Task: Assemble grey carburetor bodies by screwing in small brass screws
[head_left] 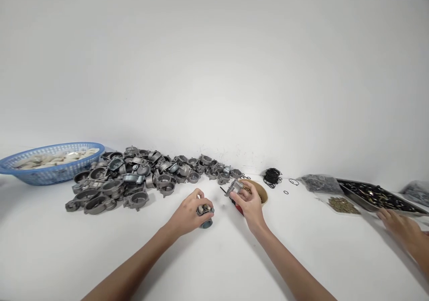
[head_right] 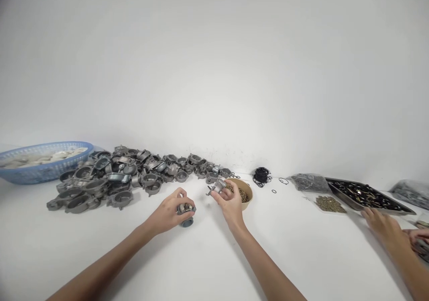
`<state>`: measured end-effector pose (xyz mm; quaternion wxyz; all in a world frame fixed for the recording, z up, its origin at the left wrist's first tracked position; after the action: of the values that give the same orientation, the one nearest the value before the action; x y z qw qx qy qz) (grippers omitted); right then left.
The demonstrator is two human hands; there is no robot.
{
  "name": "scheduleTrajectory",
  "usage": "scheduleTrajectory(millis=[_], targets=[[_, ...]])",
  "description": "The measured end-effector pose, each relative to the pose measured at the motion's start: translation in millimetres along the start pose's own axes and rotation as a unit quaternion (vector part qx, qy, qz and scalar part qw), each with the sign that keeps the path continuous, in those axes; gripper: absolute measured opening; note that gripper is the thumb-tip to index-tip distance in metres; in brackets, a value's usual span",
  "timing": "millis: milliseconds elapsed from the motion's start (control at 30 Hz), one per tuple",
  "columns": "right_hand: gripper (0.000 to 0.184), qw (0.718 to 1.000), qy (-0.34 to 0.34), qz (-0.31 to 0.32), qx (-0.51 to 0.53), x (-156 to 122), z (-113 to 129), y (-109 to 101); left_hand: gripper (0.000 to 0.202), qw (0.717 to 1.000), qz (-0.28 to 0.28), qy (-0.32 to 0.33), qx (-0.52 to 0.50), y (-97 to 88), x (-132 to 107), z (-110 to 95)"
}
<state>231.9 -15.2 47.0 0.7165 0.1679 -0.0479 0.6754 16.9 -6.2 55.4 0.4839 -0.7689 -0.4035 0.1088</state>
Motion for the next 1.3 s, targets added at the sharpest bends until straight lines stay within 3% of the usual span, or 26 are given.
scheduleTrajectory(millis=[200, 300, 367, 500, 667, 833, 1033, 1300], targets=[[0.079, 0.998, -0.027, -0.004, -0.052, 1.9, -4.4, -0.5, 0.013, 0.997, 0.041, 0.042, -0.054, -6.6, 1.9, 0.7], [0.081, 0.995, -0.043, 0.002, -0.087, 1.6, -4.1, 1.7, 0.03, 0.991, 0.044, 0.074, -0.102, -8.9, 3.7, 4.0], [0.081, 0.993, -0.048, 0.01, -0.107, 0.3, -1.5, 3.3, 0.038, 0.989, 0.046, 0.068, -0.123, -9.9, 5.2, 8.2], [0.082, 0.99, -0.05, 0.035, -0.13, -1.6, 0.8, 7.5, 0.033, 0.984, 0.073, 0.038, -0.155, -9.4, 7.0, 14.6], [0.081, 0.988, -0.05, 0.022, -0.146, -1.1, -7.8, 7.5, 0.049, 0.975, 0.077, 0.011, -0.209, -13.1, 8.2, 28.4], [0.073, 0.981, -0.06, 0.038, -0.18, -3.6, -6.4, 10.6, 0.038, 0.97, 0.08, -0.001, -0.229, -20.9, 9.4, 44.0], [0.067, 0.946, -0.084, 0.094, -0.298, -9.6, 6.9, 20.8, 0.038, 0.969, 0.095, -0.013, -0.228, -18.6, 10.5, 49.6], [0.066, 0.944, -0.109, 0.102, -0.294, -10.5, 8.2, 28.0, 0.033, 0.971, 0.082, -0.013, -0.223, -18.3, 11.0, 48.7]])
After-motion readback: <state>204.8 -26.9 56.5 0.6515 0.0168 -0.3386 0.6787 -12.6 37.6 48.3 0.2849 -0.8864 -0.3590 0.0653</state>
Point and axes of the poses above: each hand's wrist, its own x-axis towards the middle knuckle, its own y-axis out of the palm, z = x × y, the point moved 6 cm from there along x, towards the middle knuckle, and after that the axes turned 12 degrees about z, right-handed, at the moved point
